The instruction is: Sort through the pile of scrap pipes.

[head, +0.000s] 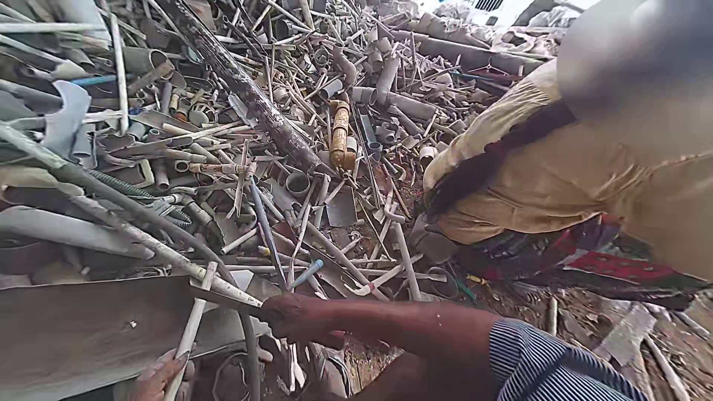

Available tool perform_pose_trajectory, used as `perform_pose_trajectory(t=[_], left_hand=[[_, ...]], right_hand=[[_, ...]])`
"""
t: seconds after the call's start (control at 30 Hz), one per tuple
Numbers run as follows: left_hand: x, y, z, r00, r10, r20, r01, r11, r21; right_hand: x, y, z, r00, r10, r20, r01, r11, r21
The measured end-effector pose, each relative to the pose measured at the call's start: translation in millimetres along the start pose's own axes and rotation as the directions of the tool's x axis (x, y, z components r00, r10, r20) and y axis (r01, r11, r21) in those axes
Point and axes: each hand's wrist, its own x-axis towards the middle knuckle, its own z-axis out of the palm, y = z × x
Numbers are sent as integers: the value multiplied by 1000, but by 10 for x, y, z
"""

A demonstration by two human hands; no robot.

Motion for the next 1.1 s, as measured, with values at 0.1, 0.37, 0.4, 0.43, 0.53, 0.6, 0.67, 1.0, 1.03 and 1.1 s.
perform_pose_trajectory(t=[0.1,0.37,0.4,0.43,0.53,0.6,0.67,1.0,1.03,1.1], left_hand=[[-563,75,33,980,23,-197,-29,999,-27],[-1534,12,-86,906,247,-343,-309,941,-138],[-1647,-43,-84,897,263,-355,-338,926,-167],[-1751,-102,-80,891,265,-369,-352,916,-192],[-2005,-241,-56,865,252,-434,-382,891,-244],[-2186,-292,-40,842,267,-468,-419,872,-256],[-2385,-307,-13,820,301,-487,-461,852,-249],[-3108,-253,337,758,452,-471,-609,749,-261],[-3119,-216,381,758,472,-450,-614,750,-246],[-3093,-125,481,753,492,-438,-621,750,-225]], right_hand=[[-333,-133,-176,991,13,-136,-26,995,-94],[-851,2,-380,872,141,-468,-126,990,65],[-868,-21,-349,867,147,-475,-149,988,34],[-874,-31,-319,865,145,-480,-162,987,5],[-844,-4,-316,865,129,-485,-186,980,-73],[-809,23,-353,865,93,-494,-180,975,-132],[-786,66,-386,865,45,-500,-171,963,-209],[-898,139,-447,869,-53,-492,-139,928,-345],[-915,168,-460,872,-70,-485,-131,921,-368],[-964,223,-490,868,-88,-489,-126,913,-389]])
